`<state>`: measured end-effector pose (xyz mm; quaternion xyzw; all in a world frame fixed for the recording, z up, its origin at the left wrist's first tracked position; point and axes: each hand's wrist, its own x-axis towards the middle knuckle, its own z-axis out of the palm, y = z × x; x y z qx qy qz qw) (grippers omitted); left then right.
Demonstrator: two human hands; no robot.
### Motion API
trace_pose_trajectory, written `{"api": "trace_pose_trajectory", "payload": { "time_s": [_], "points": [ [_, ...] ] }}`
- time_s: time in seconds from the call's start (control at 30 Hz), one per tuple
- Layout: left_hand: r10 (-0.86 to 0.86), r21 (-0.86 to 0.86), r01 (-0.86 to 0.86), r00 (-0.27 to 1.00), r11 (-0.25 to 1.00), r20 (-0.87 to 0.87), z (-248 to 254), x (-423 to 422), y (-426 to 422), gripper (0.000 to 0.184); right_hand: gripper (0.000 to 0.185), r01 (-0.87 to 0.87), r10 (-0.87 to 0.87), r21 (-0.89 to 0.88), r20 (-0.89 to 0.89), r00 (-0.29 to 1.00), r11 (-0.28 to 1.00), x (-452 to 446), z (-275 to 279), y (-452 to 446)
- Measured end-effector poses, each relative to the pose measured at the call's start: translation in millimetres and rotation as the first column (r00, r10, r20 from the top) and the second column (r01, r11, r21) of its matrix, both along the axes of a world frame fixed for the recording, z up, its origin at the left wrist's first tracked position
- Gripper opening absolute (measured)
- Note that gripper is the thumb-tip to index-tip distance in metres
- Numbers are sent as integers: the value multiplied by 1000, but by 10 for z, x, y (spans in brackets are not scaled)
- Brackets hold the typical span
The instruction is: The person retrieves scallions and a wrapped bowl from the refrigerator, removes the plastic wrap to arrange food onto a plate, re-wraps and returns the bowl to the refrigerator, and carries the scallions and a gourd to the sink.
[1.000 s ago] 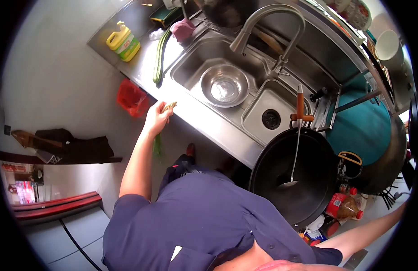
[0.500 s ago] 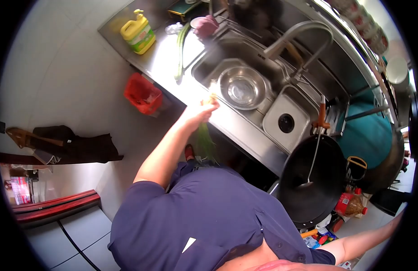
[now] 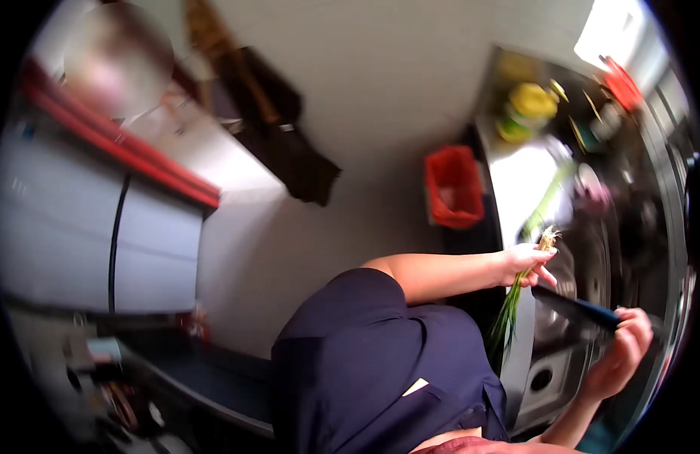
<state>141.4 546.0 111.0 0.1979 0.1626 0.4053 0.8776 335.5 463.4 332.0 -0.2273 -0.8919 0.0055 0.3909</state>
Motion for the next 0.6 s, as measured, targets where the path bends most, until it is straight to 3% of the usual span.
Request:
{"api": "trace_pose_trajectory", "payload": {
  "time_s": [0.03, 0.07, 0.17, 0.27, 0.4, 0.5, 0.6],
  "points": [
    [63, -155, -55, 997, 986, 47, 4, -227, 78, 22, 19, -104, 104, -72, 3, 995, 992, -224, -101, 69],
    [148, -153, -154, 988, 976, -49, 15, -442, 128, 23, 25, -155, 155, -40, -6, 988, 987, -478, -210, 109],
    [293, 39, -293, 921, 955, -255, 30, -687, 114, 29, 26, -288, 290, -72, 22, 957, 955, -903, -399, 271],
    [363, 59, -365, 872, 929, -327, -39, -712, 78, 24, 19, -361, 359, -87, -41, 932, 928, -1106, -503, 569],
    [542, 90, -556, 740, 826, -400, -238, -886, 227, 17, 18, -230, 227, -50, -60, 972, 972, -946, -604, 1119],
    [490, 113, -509, 709, 853, -507, -218, -989, 344, 19, 23, -169, 170, 21, -70, 983, 985, -825, -611, 1388],
    [331, 16, -370, 811, 929, -482, 206, -793, 398, 22, 25, -289, 285, 112, 54, 957, 951, -876, -567, 1366]
  ]
}}
